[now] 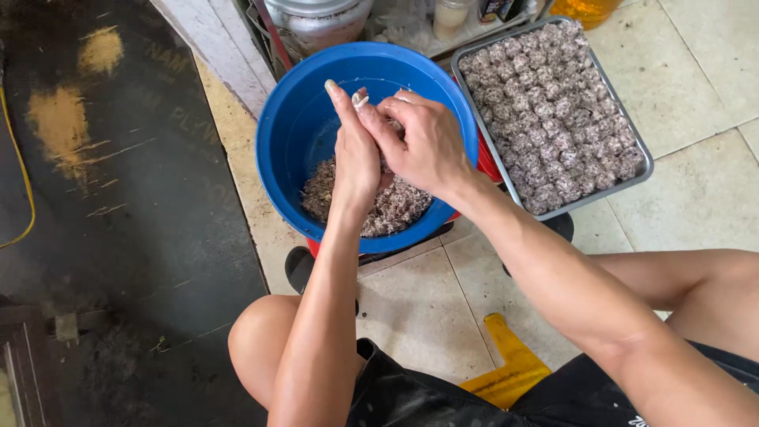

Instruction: Forming small round balls from a shredded coconut-based food mixture by hand and placing them into a metal tray.

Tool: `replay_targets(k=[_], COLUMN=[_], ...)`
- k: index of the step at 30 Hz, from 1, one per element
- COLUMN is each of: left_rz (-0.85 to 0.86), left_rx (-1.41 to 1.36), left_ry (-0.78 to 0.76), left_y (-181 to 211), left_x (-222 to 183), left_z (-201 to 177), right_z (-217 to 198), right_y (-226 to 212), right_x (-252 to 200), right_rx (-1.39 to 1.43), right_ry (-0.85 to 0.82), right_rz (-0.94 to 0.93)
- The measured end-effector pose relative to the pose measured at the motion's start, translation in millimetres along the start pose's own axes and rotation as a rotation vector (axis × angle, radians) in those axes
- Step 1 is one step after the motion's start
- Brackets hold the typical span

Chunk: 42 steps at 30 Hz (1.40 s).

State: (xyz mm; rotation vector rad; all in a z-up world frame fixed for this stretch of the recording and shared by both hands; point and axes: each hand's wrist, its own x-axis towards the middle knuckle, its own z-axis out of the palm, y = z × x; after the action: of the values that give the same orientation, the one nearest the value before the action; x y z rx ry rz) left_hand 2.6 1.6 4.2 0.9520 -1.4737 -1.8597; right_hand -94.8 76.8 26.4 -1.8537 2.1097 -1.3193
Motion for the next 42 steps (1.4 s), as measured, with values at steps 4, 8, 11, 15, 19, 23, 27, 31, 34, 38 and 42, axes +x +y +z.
replay_targets(k=[4, 8, 11, 15, 19, 23, 27, 31, 34, 38, 42], left_rz=[-0.055, 0.001, -0.049, -0.108, -0.141, -0.153, -0.117, -0.194, -0.180, 0.035, -0.227], left_rx=[0.015, -0.045, -0.129, -0.116, -0.146, -0.232, -0.342, -0.380, -0.189, -0.317, -0.312], left_ry=[0.021, 0.008, 0.002, 0.035, 0.038, 0.067, 0.086, -0.002, 0.038, 0.166, 0.200], left_y=[1.7, -15.0, -17.0, -16.1, -12.7, -7.6, -13.3, 25.9, 8.8, -11.4, 22.4], left_x=[-2.9, 1.0, 3.7, 7.7, 8.5, 10.7, 14.9, -4.8, 0.1, 11.3, -2.5], left_z=[-2.8, -6.3, -9.0, -10.5, -10.4, -13.1, -18.1, -6.2, -5.6, -9.5, -3.3], right_z=[13.3, 18.8, 23.0, 20.7, 22.4, 20.6, 9.1, 4.7, 3.3, 4.2, 3.5], right_y=[0.9, -2.5, 0.5, -2.1, 5.2, 14.0, 16.5, 19.8, 20.8, 26.2, 22.4], right_x=[-0.3, 2.5, 6.0, 9.9, 7.6, 2.2, 0.1, -3.9, -6.2, -11.5, -10.3], right_rx=[0.001, 0.084, 0.104, 0.194, 0.263, 0.593, 1.109, 1.195, 1.142, 1.210, 1.289], right_ry=[0.053, 0.088, 0.091, 0.102, 0.122, 0.057, 0.023, 0.015, -0.004, 0.011, -0.014], right_rz=[-0.002, 0.073, 0.134, 0.180, 0.206, 0.338, 0.580, 0.718, 0.725, 0.752, 0.735])
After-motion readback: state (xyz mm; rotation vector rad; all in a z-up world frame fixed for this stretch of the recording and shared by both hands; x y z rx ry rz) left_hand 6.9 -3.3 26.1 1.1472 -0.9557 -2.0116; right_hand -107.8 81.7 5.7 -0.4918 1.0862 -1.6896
